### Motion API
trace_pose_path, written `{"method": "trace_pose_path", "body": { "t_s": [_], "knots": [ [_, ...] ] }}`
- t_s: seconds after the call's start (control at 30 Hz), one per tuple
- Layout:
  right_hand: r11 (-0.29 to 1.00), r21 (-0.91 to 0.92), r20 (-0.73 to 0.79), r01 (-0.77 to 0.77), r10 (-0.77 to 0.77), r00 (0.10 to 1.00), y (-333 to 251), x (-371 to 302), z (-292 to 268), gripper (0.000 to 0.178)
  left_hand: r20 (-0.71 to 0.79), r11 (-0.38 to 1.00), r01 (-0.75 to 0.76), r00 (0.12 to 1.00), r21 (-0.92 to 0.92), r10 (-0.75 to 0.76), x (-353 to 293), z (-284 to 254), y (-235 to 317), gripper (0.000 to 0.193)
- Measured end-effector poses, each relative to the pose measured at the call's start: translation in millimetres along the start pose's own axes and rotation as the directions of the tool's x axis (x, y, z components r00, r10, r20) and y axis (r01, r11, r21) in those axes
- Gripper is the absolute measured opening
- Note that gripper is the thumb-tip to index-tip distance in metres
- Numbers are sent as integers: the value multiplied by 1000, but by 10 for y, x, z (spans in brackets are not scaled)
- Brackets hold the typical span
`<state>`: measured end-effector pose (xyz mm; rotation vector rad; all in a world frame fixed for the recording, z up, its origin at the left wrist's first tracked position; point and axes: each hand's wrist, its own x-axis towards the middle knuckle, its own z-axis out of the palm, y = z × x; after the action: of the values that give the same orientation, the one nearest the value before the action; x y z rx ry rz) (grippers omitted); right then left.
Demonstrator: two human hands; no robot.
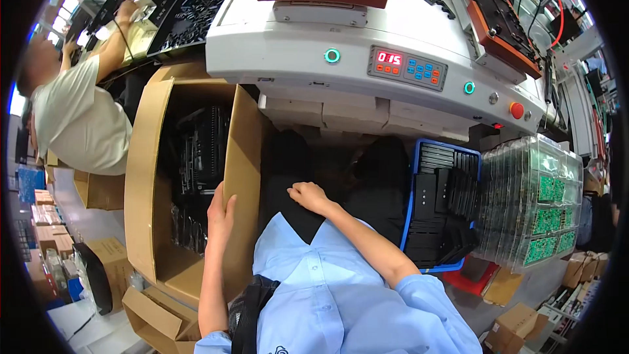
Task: Assembling plastic electronic components using a pneumatic assembly machine at a factory station.
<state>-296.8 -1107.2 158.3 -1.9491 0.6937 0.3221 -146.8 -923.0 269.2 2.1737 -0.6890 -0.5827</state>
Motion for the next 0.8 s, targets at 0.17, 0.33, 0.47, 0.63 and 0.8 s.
{"method": "trace_pose_path", "body": {
  "t_s": [0.17,0.33,0.47,0.63,0.8],
  "knots": [
    [947,312,308,74,-174,935,-339,-238,56,32,-38,999,35,999,-26,-36,-17,-49,38,38],
    [940,256,291,225,-297,910,-102,-905,79,32,-76,999,-50,996,-2,50,-258,-13,-158,38],
    [951,187,195,246,-281,940,112,-1017,148,35,-85,991,-66,995,-121,55,-235,72,-69,34],
    [847,520,73,-107,81,994,216,-1095,-35,36,-49,828,68,992,-557,-115,-150,182,-393,28],
    [856,503,-188,-123,247,951,621,-1079,-7,37,-425,886,22,872,-463,-244,101,-6,-812,23]
  ]
}}
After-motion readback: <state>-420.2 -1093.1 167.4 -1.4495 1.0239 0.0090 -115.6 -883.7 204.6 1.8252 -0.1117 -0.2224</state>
